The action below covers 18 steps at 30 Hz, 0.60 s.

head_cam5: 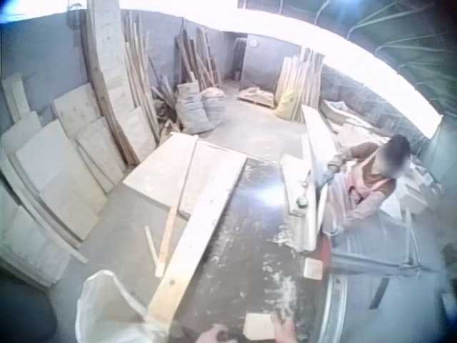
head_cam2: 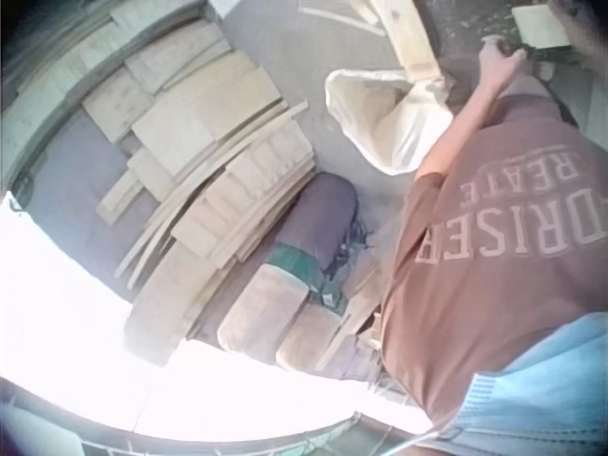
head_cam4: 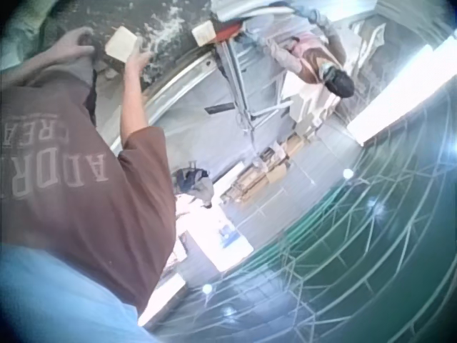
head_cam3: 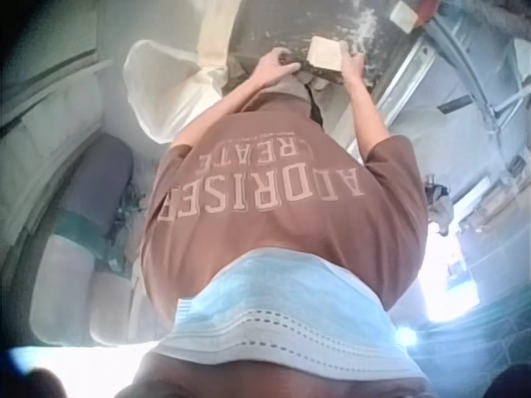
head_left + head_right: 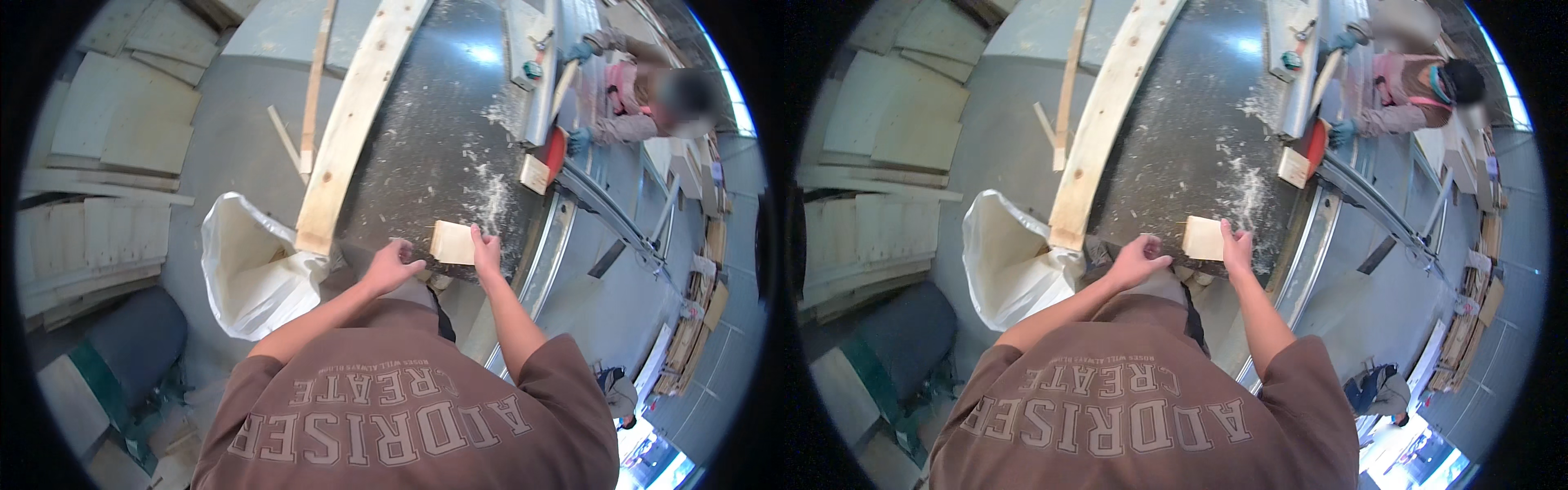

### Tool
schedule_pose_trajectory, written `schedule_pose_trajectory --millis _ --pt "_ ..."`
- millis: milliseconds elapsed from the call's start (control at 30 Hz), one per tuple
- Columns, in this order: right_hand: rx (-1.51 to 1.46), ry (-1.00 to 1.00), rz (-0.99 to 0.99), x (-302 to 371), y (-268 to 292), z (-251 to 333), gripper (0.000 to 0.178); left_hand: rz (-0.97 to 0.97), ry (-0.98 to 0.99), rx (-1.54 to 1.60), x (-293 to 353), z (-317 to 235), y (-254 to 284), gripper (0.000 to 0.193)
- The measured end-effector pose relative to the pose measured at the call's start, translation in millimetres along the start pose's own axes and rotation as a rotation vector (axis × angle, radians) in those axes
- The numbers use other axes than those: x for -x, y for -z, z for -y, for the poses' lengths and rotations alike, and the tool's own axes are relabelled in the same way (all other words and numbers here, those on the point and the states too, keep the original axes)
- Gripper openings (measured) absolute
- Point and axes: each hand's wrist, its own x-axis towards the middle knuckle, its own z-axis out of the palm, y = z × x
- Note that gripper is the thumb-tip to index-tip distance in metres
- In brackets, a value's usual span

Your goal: The person uses a table saw to cut small wooden blocks. They repeatedly pick up blocks from a white sack, position them on the saw table, and push them through the blade. The cut pieces are placed into the sack, and the process continues with multiple blocks.

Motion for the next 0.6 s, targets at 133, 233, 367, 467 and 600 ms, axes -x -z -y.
schedule_pose_trajectory --millis 133,233,367,467,600 --pt "0.024 0.033 -0.243 -33.6 39.5 -6.1 0.056 -0.037 0.052 -0.01 -49.9 -13.0 -70.0 0.089" --pt "0.224 0.198 -0.335 -56.0 63.5 14.8 0.05 -0.075 0.15 -0.127 -74.1 -10.4 -98.7 0.093" --pt "0.769 0.726 -0.289 -88.0 85.3 51.2 0.037 -0.116 0.18 -0.174 -83.1 -2.9 -106.0 0.091" --pt "1.125 0.8 -0.149 -143.9 94.9 77.0 0.036 -0.085 0.218 -0.035 -82.2 -10.1 -102.6 0.088" --pt "1.329 0.934 -0.338 -215.7 95.7 91.4 0.04 -0.03 0.17 0.093 -80.1 -10.2 -101.0 0.076"
